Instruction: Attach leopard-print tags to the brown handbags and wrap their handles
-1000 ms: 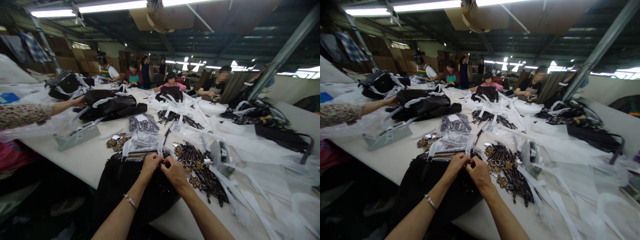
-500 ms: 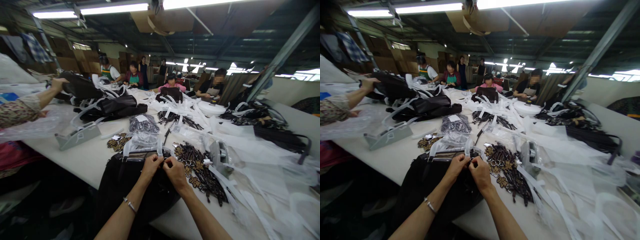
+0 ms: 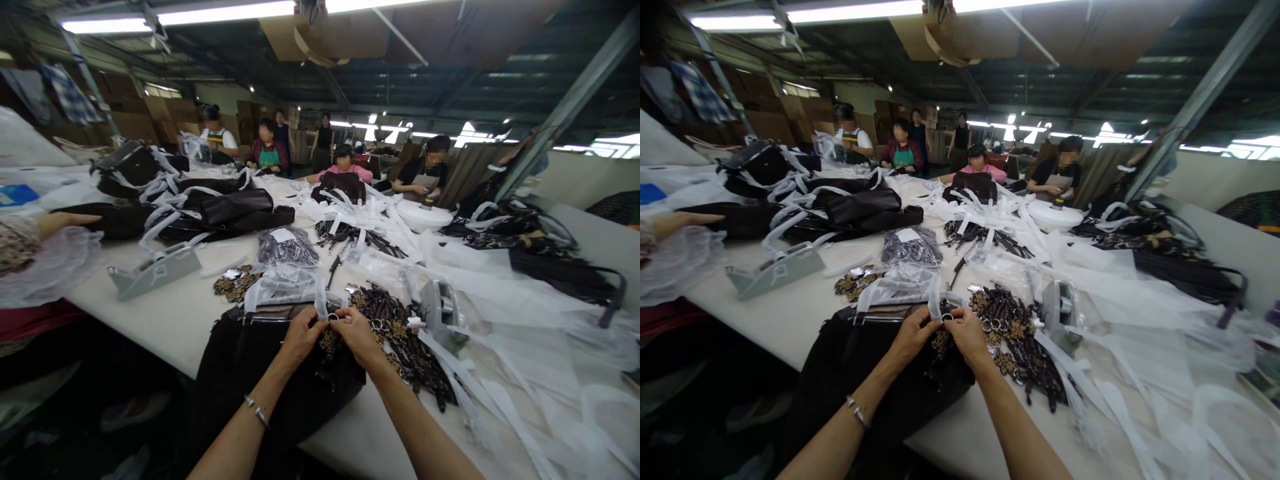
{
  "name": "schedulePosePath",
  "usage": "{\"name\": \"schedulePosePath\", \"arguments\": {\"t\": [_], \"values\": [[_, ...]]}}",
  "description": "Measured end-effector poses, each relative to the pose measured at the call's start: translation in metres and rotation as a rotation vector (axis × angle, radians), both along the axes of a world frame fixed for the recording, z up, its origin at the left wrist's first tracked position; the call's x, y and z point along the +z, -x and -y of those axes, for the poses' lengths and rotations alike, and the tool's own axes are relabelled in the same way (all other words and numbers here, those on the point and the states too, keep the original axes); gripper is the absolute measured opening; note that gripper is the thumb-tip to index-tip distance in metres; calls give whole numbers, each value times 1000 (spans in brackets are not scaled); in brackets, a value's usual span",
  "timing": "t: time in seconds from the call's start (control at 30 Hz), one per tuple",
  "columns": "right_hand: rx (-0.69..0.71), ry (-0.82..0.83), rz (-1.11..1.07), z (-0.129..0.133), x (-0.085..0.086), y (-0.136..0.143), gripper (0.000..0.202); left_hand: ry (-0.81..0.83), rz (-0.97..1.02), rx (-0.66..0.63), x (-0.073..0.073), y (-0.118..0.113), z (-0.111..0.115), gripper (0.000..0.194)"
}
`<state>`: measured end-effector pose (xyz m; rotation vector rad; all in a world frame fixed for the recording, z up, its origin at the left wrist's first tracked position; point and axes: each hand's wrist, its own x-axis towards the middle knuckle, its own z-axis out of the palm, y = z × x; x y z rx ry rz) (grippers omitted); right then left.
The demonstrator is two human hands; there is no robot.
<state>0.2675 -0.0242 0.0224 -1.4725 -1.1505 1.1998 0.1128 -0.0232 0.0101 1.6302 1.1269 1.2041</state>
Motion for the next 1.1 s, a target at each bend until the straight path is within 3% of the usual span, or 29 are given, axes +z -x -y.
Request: {"name": "schedulePosePath", "arguments": {"t": [0.33, 0.53, 1.1], "values": [[-17, 74, -219, 7, 1, -6, 39, 52, 65, -24, -10, 4, -5, 28], [73, 18, -195, 13, 8, -1, 39, 88, 92, 7, -16, 4, -9, 26], [103, -8, -99, 10, 7, 0, 31, 98, 86, 19, -19, 5, -9, 30]]}}
